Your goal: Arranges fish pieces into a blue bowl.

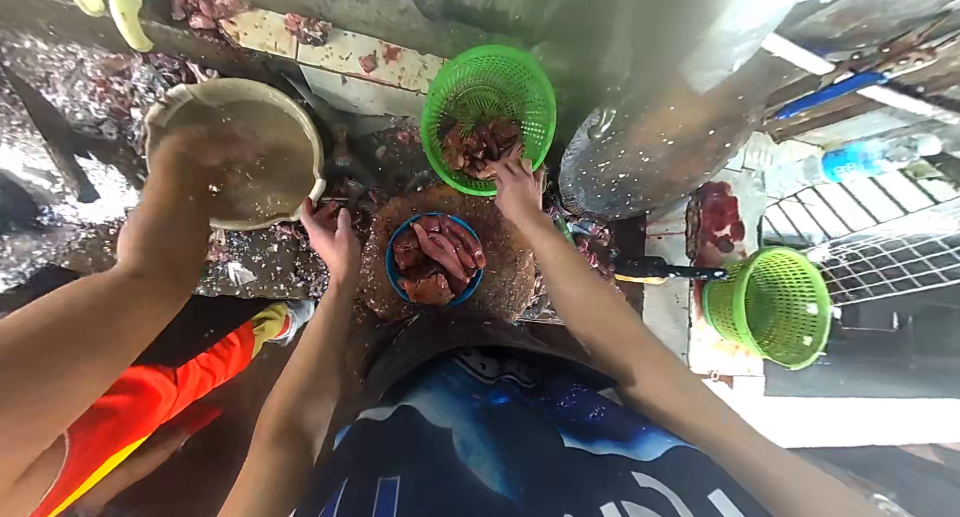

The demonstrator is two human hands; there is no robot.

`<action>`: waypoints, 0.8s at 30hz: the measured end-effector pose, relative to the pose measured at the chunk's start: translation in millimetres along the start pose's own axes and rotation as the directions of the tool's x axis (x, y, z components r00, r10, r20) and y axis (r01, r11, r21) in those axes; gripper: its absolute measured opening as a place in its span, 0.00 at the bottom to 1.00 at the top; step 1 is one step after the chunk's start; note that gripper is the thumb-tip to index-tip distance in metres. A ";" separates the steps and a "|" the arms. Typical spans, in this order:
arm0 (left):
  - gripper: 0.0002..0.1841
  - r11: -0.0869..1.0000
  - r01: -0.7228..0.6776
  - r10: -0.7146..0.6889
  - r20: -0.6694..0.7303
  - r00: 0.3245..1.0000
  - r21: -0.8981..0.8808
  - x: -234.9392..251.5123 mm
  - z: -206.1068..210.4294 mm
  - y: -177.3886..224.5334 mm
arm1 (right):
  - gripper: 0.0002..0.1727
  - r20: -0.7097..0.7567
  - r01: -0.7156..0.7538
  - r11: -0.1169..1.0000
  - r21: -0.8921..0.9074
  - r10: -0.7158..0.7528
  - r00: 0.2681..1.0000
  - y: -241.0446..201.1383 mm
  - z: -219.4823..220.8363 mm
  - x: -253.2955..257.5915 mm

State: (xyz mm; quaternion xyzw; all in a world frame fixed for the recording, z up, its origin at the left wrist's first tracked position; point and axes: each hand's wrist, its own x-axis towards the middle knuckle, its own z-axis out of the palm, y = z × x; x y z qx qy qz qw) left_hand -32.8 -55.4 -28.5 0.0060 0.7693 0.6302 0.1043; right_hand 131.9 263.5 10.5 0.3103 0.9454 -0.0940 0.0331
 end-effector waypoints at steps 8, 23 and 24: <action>0.31 0.990 0.075 -0.060 -0.116 0.991 0.123 -33.9 -52.5 -24.5 | 0.25 0.372 0.351 0.886 -0.303 -0.229 0.899 16.7 -9.6 69.0; 0.28 0.985 0.123 -0.103 -0.155 0.983 0.123 -34.2 -49.4 -27.9 | 0.24 0.253 0.195 0.979 -0.063 -0.174 0.952 34.2 -32.4 81.6; 0.28 0.985 0.122 -0.101 -0.161 0.982 0.124 -31.8 -49.7 -26.5 | 0.22 0.176 0.110 0.994 0.003 -0.109 0.978 33.8 -38.0 85.8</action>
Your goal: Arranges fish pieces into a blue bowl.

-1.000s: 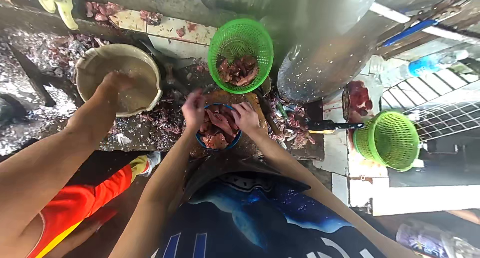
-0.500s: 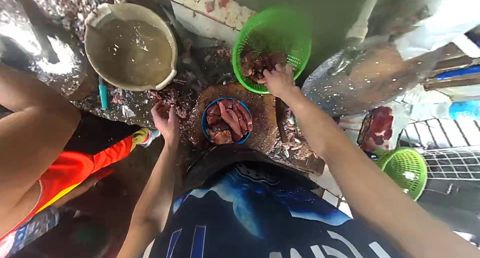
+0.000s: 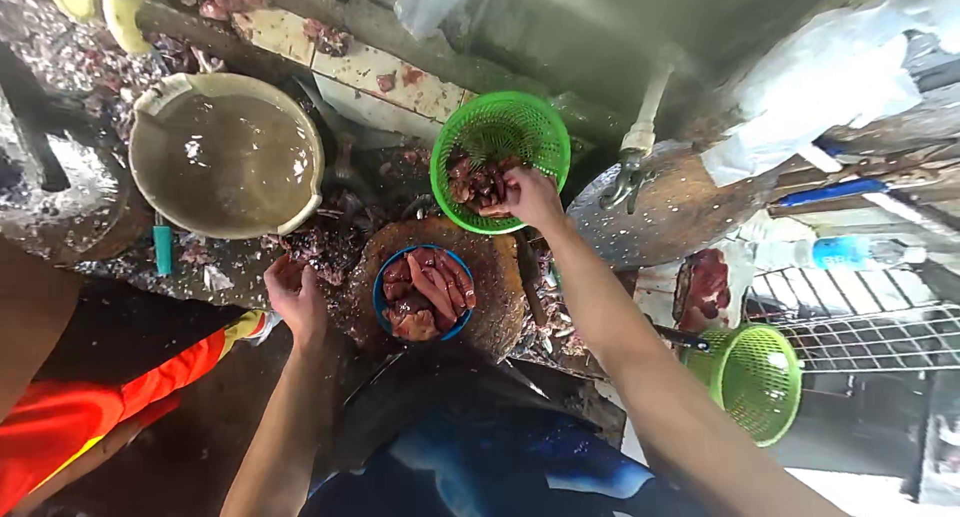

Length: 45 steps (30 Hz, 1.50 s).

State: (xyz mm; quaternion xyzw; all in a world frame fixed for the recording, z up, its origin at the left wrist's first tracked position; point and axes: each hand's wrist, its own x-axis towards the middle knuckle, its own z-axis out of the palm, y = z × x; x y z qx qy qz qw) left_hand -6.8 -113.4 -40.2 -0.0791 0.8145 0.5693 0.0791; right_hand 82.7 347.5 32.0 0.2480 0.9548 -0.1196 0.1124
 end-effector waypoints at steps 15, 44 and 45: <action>0.26 0.999 0.011 -0.013 -0.028 1.000 -0.050 9.3 -1.6 -8.2 | 0.17 -0.175 0.326 0.941 -0.094 -0.338 0.925 -24.4 36.1 38.6; 0.24 0.998 -0.026 0.026 0.008 1.000 -0.063 3.8 -9.8 -9.6 | 0.23 0.116 0.082 0.976 0.201 -0.107 0.988 -55.2 62.8 -10.8; 0.24 0.998 -0.031 0.031 0.002 1.000 -0.056 4.6 -11.9 -9.7 | 0.21 0.092 0.082 0.984 0.156 -0.097 0.991 -59.8 63.8 -11.7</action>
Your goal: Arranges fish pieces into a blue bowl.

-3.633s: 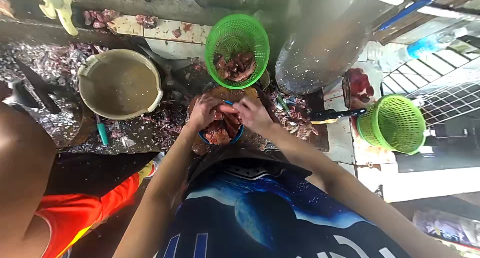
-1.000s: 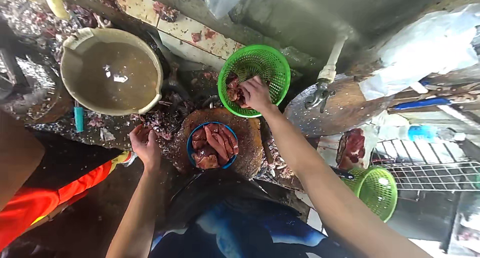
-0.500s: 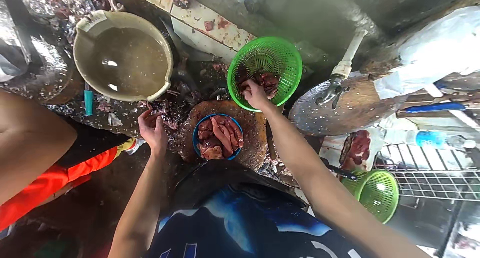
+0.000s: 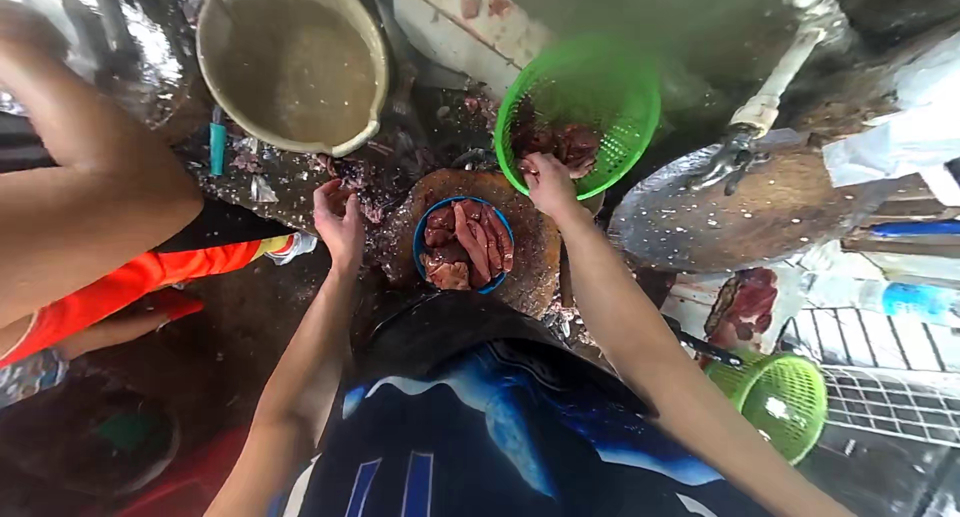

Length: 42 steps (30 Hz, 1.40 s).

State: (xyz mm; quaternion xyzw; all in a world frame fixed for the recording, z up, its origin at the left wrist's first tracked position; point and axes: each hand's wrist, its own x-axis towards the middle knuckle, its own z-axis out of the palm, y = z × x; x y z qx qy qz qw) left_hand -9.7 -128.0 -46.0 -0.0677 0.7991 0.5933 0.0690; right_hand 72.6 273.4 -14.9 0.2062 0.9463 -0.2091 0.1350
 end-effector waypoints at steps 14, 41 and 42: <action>0.21 0.999 0.051 -0.052 -0.059 0.997 -0.009 -20.5 -32.7 -17.3 | 0.20 -0.039 -0.208 0.977 0.045 0.210 0.977 -9.5 -11.7 2.0; 0.20 0.994 -0.007 0.020 -0.114 0.993 0.113 -14.1 -45.3 -20.8 | 0.22 0.096 0.191 0.921 0.338 -0.236 0.967 -107.8 -1.1 -44.8; 0.20 0.993 -0.002 0.015 -0.106 0.994 0.121 -13.9 -44.5 -18.7 | 0.22 0.218 0.200 0.916 0.349 -0.287 0.933 -121.1 6.2 -56.3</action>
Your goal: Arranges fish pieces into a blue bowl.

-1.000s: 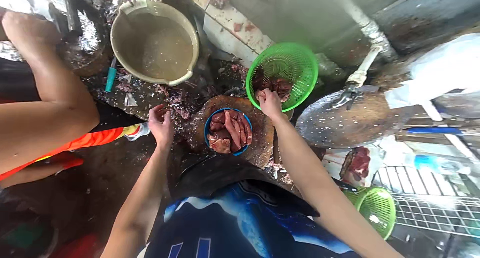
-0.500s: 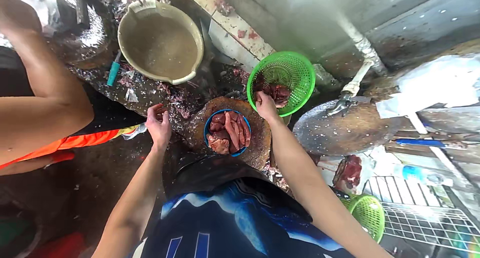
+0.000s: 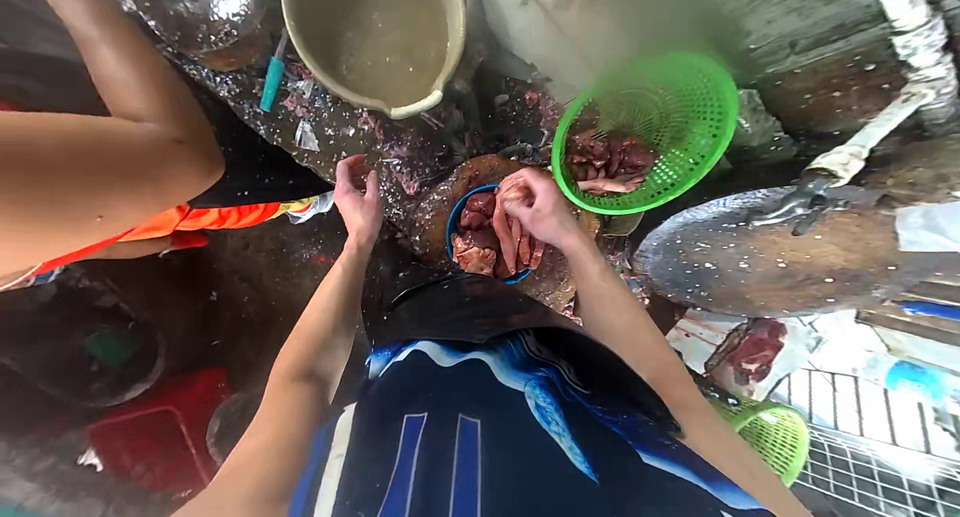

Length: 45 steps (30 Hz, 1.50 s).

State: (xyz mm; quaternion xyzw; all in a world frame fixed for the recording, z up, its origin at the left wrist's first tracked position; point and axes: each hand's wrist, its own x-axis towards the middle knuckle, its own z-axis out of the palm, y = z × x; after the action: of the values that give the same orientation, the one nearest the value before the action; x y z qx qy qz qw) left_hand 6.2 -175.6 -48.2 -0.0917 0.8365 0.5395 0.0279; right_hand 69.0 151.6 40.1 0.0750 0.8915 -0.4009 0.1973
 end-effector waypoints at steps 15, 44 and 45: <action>0.12 0.734 -0.678 0.399 0.785 0.475 0.037 -56.9 66.0 25.3 | 0.21 -0.387 -0.216 0.964 -0.157 0.141 0.911 55.0 -8.0 -60.0; 0.13 0.889 -0.392 0.207 0.556 0.805 0.236 -18.0 47.0 38.3 | 0.23 -0.295 -0.450 0.892 -0.033 0.422 0.857 141.5 -106.7 13.7; 0.13 0.893 -0.383 0.200 0.551 0.810 0.238 -17.7 45.6 41.6 | 0.24 -0.317 -0.447 0.892 0.061 0.442 0.839 144.4 -111.4 12.3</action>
State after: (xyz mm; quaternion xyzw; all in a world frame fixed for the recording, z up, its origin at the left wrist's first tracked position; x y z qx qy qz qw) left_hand 13.6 -115.3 -27.2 0.1927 0.8821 0.3903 0.1802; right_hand 67.4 330.6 3.0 0.3425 0.8728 -0.3194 0.1372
